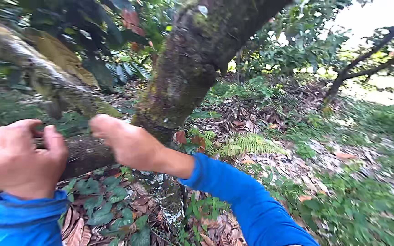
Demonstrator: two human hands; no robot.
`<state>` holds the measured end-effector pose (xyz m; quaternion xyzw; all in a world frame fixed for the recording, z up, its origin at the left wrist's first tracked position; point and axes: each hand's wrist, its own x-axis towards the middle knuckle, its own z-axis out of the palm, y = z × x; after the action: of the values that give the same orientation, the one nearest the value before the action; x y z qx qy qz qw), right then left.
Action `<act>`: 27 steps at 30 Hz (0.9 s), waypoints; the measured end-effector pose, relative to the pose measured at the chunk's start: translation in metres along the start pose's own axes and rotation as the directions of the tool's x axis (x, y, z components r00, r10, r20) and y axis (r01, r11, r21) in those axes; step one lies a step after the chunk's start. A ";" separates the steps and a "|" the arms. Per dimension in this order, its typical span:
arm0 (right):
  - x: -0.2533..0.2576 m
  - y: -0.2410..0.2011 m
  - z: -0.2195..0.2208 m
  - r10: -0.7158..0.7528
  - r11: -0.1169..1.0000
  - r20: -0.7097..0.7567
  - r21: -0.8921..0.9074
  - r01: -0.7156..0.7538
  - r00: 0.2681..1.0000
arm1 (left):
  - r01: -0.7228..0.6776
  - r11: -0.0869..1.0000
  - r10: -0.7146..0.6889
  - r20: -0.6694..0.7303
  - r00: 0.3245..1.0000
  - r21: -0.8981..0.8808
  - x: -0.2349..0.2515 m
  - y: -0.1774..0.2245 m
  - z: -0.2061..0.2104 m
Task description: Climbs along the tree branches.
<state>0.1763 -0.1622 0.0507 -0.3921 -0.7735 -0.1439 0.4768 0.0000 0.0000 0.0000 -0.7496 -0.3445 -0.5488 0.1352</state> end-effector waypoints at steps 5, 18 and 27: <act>-0.078 -0.016 -0.094 0.241 0.968 0.409 -0.167 -0.187 0.880 | -0.042 0.999 0.043 -0.028 0.999 0.027 -0.002 0.002 -0.005; -0.027 -0.051 -0.248 0.048 0.691 0.081 -0.722 0.026 0.996 | -0.090 0.993 0.098 -0.118 0.988 0.075 0.003 0.017 -0.007; 0.144 -0.091 -0.262 0.283 0.163 -0.072 -0.979 -0.122 0.957 | -0.099 0.994 0.106 -0.142 0.984 0.055 0.002 0.024 -0.014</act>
<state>0.2381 -0.3100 0.3190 -0.7119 -0.4746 -0.5108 0.0840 0.0059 -0.0248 0.0114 -0.7212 -0.3076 -0.5856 0.2058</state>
